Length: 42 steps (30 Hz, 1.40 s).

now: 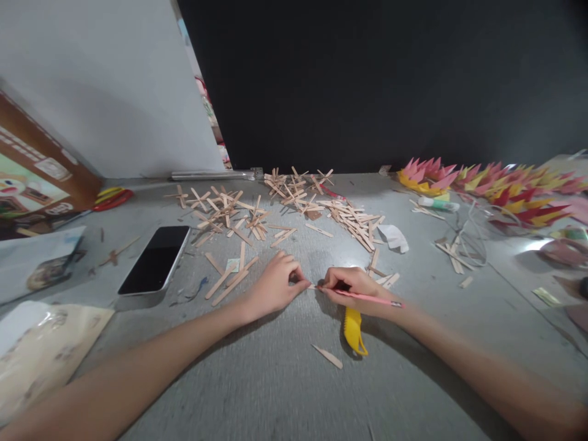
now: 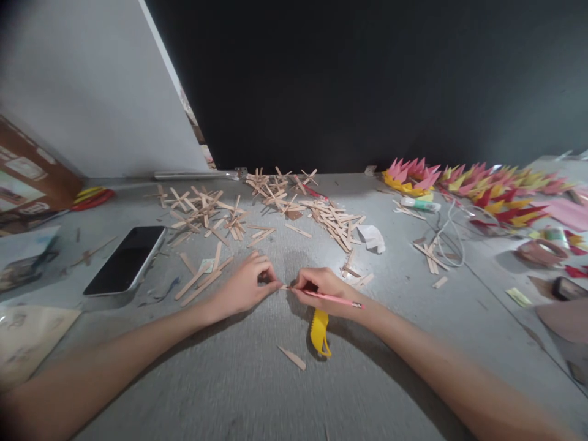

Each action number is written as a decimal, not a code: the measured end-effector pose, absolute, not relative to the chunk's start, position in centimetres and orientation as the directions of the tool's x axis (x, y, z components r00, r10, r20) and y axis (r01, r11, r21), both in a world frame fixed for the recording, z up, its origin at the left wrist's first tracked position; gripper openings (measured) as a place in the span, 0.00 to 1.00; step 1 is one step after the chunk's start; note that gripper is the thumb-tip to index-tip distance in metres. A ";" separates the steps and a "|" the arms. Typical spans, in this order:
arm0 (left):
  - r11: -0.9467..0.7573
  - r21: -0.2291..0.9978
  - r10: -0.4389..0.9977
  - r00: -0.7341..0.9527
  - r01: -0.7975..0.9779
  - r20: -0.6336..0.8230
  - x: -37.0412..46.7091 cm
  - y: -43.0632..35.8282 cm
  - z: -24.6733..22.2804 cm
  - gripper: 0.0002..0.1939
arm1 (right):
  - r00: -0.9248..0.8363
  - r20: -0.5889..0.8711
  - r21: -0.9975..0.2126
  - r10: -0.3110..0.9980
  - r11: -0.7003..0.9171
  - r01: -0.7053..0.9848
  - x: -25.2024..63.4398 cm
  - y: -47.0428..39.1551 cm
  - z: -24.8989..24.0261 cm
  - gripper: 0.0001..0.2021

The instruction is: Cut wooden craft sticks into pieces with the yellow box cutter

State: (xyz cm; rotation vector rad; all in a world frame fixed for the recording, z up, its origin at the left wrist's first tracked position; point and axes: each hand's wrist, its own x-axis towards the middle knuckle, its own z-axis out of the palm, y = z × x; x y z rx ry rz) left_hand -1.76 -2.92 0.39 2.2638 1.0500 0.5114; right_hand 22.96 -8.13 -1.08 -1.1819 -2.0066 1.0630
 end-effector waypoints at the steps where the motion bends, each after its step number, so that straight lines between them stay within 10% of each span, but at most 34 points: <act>1: -0.517 0.652 0.782 0.615 0.554 0.097 -1.8 -2.9 0.4 0.12 | -0.440 0.076 -0.853 0.895 0.287 0.436 23.0 -8.1 -1.2 0.12; 42: -0.521 0.652 0.781 0.616 0.551 0.103 -1.8 -2.8 0.2 0.13 | -0.425 0.069 -0.842 0.903 0.281 0.461 22.9 -8.0 -1.3 0.10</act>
